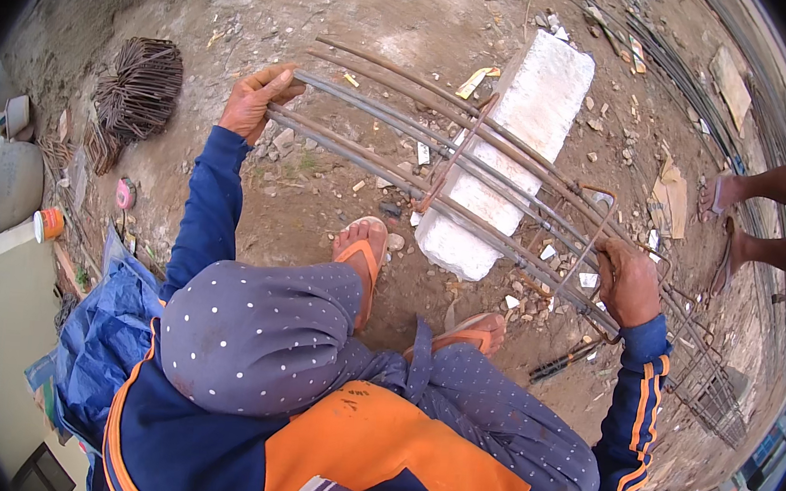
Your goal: The person sits on the ground and uses pliers to twist wire ties around intersecting rebar rods, securing a rebar cage. They adjust the cage position and continue tying intersections while other workers are present nearby.
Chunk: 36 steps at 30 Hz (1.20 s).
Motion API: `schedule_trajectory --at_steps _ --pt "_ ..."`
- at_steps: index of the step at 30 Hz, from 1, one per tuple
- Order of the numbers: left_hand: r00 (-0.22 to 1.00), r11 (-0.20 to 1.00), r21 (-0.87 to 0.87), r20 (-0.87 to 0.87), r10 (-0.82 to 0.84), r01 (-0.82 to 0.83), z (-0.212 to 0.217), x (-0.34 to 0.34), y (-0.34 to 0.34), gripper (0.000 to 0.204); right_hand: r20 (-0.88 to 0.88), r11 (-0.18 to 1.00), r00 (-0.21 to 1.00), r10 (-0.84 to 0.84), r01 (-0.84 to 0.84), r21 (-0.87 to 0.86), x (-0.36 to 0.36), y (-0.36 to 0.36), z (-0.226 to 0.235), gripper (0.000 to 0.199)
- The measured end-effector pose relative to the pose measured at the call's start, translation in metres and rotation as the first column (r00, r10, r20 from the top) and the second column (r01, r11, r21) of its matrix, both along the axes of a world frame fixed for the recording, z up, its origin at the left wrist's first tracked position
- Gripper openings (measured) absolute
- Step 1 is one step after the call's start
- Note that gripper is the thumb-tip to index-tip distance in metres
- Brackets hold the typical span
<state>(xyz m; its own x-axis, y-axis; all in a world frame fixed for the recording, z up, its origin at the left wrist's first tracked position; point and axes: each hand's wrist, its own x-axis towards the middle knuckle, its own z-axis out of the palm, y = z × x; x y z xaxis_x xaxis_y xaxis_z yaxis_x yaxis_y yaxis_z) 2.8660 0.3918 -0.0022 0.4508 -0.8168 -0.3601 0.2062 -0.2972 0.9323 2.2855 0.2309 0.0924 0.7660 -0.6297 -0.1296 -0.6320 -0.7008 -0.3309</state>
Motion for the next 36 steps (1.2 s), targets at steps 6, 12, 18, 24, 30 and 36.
schedule_trajectory --at_steps 6,12,18,24,30,36 --pt "1.000 1.000 -0.011 -0.004 -0.003 0.003 0.019 -0.019 0.001 0.048 -0.011 1.000 1.000 0.018 -0.018 0.010 0.006 0.007 0.010 0.012" --pt "0.921 0.970 -0.134 -0.363 0.142 -0.203 0.015 -0.040 0.035 0.060 -0.077 0.997 0.997 -0.001 0.007 0.077 0.007 0.006 0.009 0.010" --pt "0.901 0.933 -0.139 -0.341 0.269 -0.332 0.015 -0.079 0.049 0.056 -0.157 0.996 0.988 0.013 0.002 0.093 0.007 -0.002 0.007 0.019" --pt "0.804 0.934 -0.093 -0.543 0.242 -0.344 0.015 -0.101 0.026 0.059 -0.235 0.991 0.968 -0.091 0.112 0.077 0.014 0.010 0.006 0.027" --pt "0.673 0.841 0.016 -0.591 0.444 -0.541 0.020 -0.097 -0.008 0.047 -0.318 0.987 0.939 -0.133 0.095 -0.132 0.002 0.014 -0.011 0.019" --pt "0.571 0.776 0.075 -0.633 0.523 -0.627 0.021 -0.104 -0.016 0.036 -0.396 0.950 0.873 -0.284 0.200 -0.241 0.024 0.039 -0.013 0.016"
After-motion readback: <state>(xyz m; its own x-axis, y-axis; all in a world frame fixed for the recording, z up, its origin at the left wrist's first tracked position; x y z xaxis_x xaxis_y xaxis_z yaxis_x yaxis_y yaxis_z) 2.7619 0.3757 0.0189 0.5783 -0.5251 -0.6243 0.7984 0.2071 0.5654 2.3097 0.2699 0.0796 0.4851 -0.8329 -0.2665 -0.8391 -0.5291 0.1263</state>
